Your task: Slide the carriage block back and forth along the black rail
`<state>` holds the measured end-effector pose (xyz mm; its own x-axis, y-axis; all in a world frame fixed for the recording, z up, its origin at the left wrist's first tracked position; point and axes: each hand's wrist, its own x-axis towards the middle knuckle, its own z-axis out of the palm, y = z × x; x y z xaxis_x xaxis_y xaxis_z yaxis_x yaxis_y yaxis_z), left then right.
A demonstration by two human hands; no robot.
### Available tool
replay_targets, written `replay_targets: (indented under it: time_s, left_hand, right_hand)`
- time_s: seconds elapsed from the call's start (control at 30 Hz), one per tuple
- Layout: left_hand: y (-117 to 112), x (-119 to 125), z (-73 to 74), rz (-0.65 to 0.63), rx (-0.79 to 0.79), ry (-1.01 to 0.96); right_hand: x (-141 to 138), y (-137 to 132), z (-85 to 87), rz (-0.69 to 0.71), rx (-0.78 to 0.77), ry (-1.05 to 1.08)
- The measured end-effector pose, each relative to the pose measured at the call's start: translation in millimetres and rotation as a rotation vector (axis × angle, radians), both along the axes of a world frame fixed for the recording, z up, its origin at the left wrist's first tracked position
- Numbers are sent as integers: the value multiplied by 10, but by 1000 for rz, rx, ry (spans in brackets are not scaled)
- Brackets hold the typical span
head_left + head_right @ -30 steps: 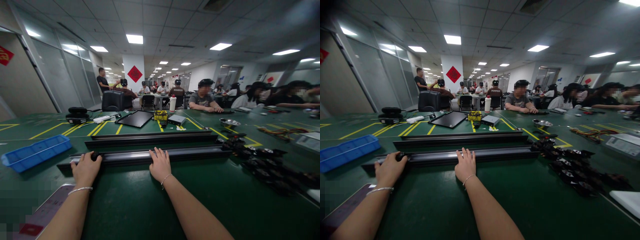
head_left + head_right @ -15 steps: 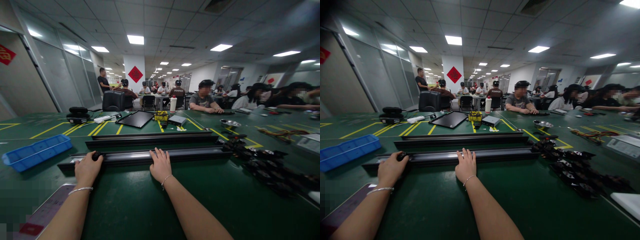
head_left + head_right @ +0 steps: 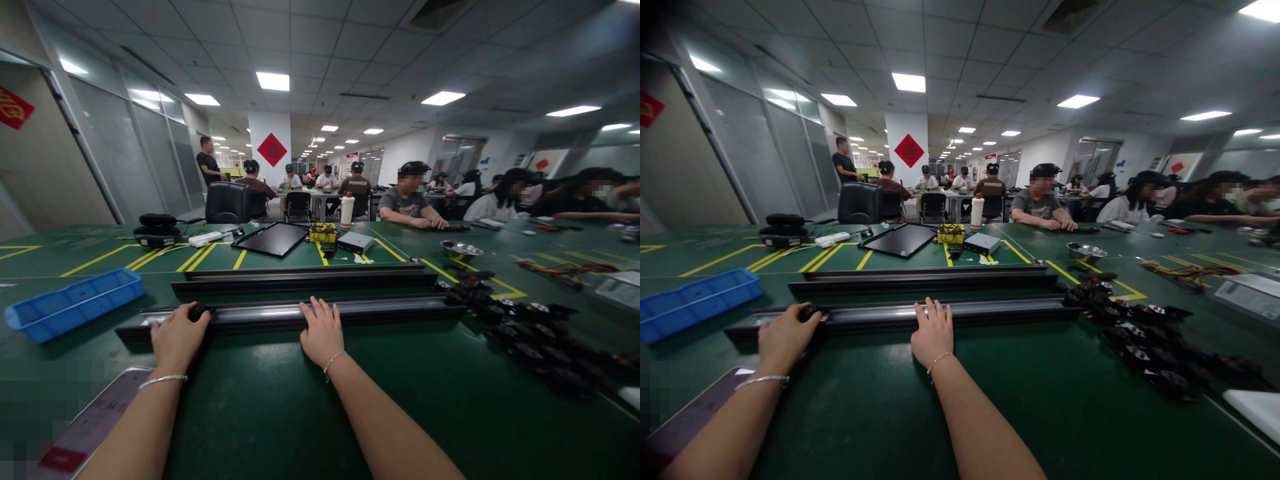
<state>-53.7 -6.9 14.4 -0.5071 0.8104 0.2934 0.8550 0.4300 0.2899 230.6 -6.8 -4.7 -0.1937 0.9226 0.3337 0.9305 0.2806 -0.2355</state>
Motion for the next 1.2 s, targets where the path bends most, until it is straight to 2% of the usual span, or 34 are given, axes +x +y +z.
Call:
replay_targets:
  time_s: [0.63,1.2]
  left_hand:
    - [16,-18,-23,-37,-16,-47]
    - [14,47,7,-56,-33,-59]
  right_hand:
    - [-6,21,-37,5,20,9]
    - [-6,-2,0,4,14,2]
